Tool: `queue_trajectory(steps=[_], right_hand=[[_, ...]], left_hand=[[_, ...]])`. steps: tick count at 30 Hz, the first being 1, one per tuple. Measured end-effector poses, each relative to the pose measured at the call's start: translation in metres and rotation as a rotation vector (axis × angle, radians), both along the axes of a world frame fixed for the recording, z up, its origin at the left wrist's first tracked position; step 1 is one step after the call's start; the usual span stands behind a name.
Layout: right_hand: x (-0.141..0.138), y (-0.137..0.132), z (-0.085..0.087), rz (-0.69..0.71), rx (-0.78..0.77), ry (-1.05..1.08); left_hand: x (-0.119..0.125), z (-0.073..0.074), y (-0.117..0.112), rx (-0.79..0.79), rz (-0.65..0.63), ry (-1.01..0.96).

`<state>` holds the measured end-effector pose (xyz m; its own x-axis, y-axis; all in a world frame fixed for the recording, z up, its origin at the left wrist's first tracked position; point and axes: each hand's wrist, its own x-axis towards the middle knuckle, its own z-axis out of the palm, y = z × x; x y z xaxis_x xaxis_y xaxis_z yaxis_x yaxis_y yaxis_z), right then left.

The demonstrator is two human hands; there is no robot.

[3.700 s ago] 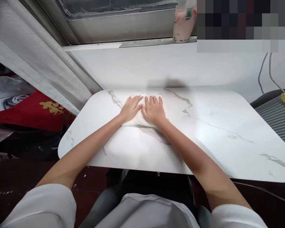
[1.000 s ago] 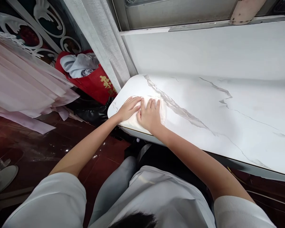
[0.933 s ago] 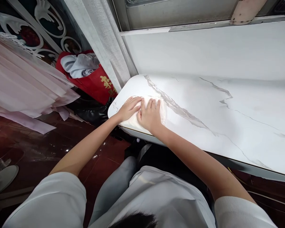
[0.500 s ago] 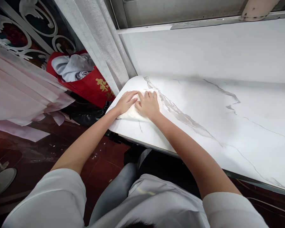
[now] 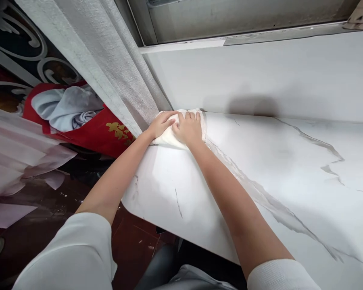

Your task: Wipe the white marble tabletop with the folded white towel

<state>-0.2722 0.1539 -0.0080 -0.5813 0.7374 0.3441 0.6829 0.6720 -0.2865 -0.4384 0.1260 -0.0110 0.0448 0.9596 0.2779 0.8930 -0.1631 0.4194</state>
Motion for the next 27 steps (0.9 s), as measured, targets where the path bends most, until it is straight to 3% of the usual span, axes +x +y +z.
queue_trajectory(steps=[5,11,16,27], right_hand=[[-0.009,0.010,0.000,-0.008,0.005,-0.019],[0.001,0.004,-0.006,0.054,-0.006,-0.039],[0.016,-0.029,-0.004,0.075,-0.002,-0.088],[0.051,-0.148,0.000,0.117,0.032,-0.079]], left_hand=[[-0.008,-0.001,0.013,-0.007,0.011,0.040],[0.004,0.002,-0.005,-0.052,0.026,0.073],[0.020,0.006,-0.044,-0.071,0.038,0.065],[0.049,0.010,-0.165,-0.103,0.049,0.075]])
